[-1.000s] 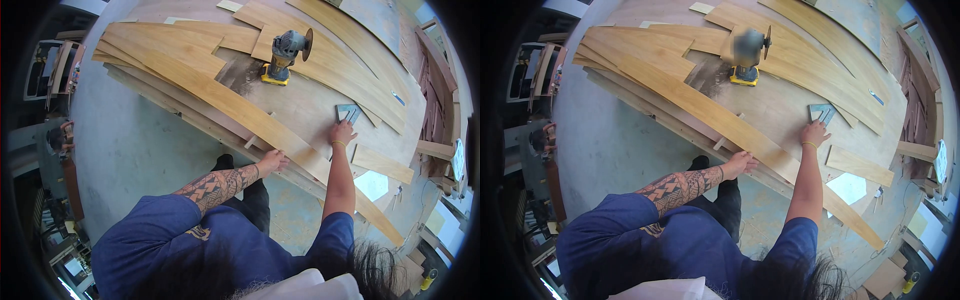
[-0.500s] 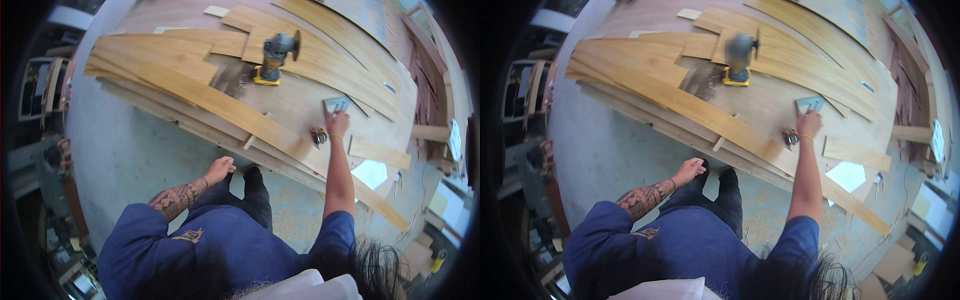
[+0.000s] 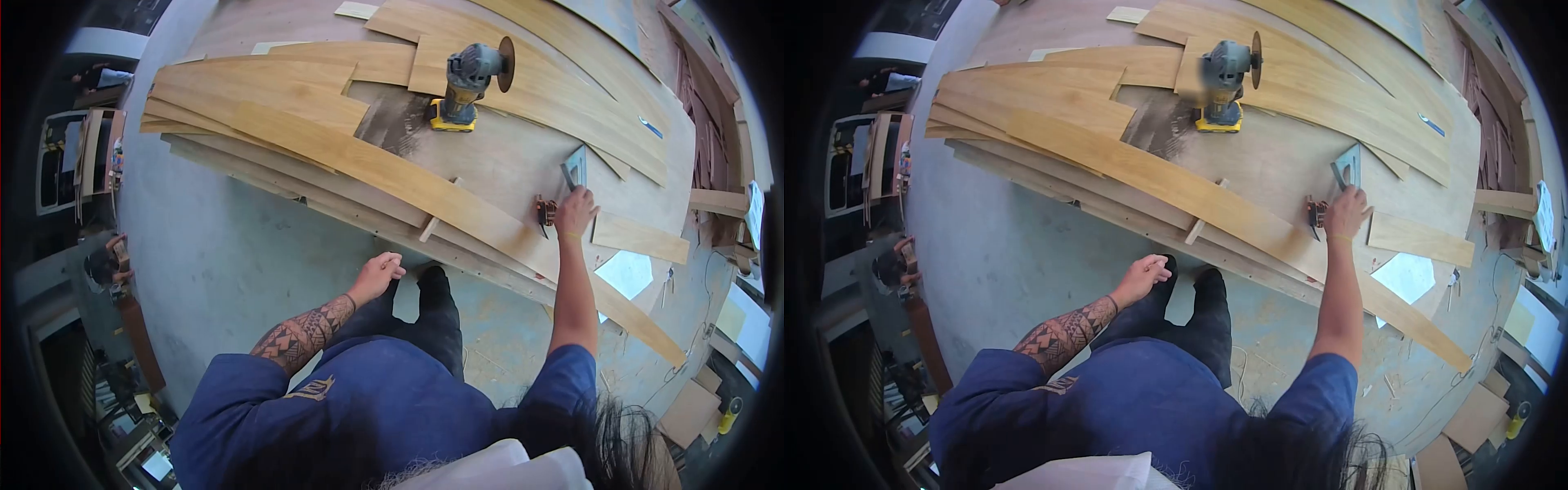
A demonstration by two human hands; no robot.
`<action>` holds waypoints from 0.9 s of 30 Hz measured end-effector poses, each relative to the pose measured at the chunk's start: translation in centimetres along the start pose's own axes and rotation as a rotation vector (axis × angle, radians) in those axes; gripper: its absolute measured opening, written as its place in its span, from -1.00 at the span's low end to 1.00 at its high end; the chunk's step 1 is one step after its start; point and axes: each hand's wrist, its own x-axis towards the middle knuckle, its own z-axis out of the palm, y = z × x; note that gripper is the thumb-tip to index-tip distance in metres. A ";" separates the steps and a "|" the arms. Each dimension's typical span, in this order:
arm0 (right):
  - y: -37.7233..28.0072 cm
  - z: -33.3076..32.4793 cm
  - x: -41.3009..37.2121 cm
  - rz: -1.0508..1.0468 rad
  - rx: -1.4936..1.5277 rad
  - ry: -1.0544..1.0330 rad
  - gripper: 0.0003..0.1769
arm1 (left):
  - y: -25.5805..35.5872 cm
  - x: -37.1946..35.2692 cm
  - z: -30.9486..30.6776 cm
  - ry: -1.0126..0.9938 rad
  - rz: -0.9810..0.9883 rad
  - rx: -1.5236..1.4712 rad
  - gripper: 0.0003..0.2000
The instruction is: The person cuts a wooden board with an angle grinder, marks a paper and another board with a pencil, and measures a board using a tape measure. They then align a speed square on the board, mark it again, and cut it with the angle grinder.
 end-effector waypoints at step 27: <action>-19.2 -0.3 -9.0 -0.004 0.679 -0.050 -0.82 | 5.7 3.3 -6.4 0.318 0.159 -0.249 -0.58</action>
